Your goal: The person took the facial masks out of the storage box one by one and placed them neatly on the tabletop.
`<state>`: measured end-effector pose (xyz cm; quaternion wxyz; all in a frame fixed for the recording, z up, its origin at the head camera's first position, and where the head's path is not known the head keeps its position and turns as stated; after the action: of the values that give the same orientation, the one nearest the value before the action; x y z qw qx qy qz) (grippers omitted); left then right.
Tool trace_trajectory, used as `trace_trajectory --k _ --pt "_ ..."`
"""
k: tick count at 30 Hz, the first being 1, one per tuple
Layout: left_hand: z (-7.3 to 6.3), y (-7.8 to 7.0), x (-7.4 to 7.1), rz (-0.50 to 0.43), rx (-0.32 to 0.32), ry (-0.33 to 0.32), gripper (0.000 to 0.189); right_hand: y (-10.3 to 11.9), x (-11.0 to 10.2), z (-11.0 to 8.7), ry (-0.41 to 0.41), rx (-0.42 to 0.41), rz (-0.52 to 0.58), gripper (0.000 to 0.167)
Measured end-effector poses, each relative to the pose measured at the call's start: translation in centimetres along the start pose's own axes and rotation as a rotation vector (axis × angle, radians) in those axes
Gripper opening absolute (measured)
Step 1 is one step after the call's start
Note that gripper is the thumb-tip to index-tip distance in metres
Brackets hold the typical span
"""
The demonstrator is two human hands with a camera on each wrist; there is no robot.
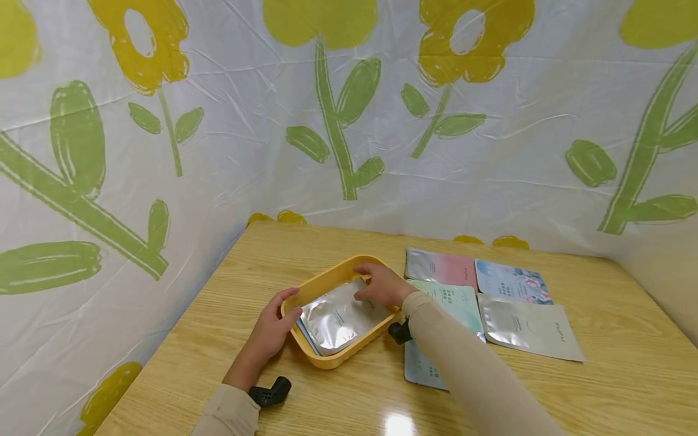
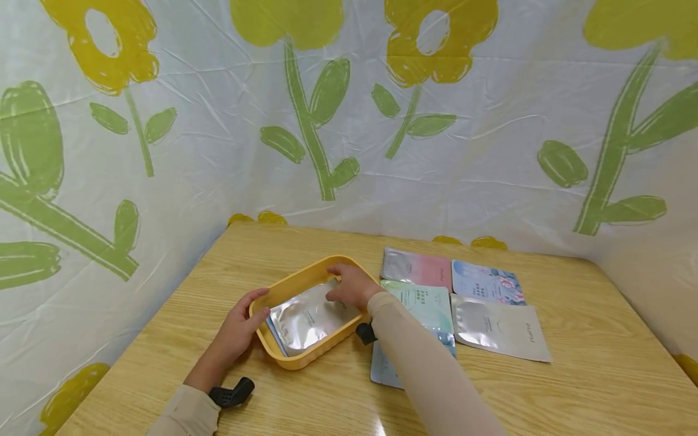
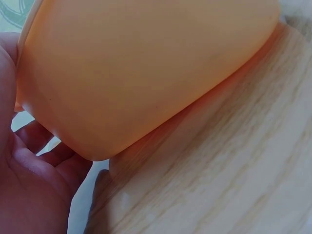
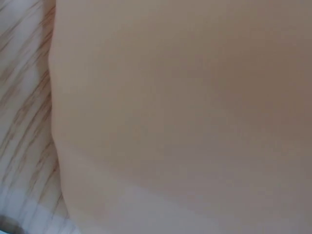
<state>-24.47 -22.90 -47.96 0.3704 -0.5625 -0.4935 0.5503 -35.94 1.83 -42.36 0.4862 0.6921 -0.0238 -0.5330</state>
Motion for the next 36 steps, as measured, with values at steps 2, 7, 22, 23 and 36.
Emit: trace_trajectory --k 2,7,22,23,36 --pt "-0.05 -0.05 -0.01 -0.001 -0.002 0.001 0.046 -0.02 0.05 -0.02 0.002 0.010 0.006 0.065" --pt "-0.02 -0.06 -0.03 -0.007 -0.011 0.002 0.046 -0.27 0.20 0.02 0.011 0.024 0.007 0.067" --pt "0.09 0.03 -0.14 0.013 -0.016 -0.001 0.045 -0.34 0.20 0.12 0.020 0.015 -0.012 0.066" --pt "0.13 0.05 -0.14 0.013 -0.016 -0.001 0.045 -0.38 0.22 0.11 0.020 0.011 -0.010 0.065" --pt "0.34 0.20 -0.10 -0.008 -0.005 0.008 0.045 -0.29 0.19 -0.06 0.065 -0.083 0.060 0.061"
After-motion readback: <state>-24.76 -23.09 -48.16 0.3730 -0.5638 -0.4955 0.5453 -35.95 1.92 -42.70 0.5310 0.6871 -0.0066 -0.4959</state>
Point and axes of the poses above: each hand's wrist, its own z-axis towards the middle knuckle, its own x-axis out of the palm, y = z × x, the point moved 1 cm from there along z, towards the middle knuckle, and after that the axes turned 12 degrees about -x, right-handed, at the moved point
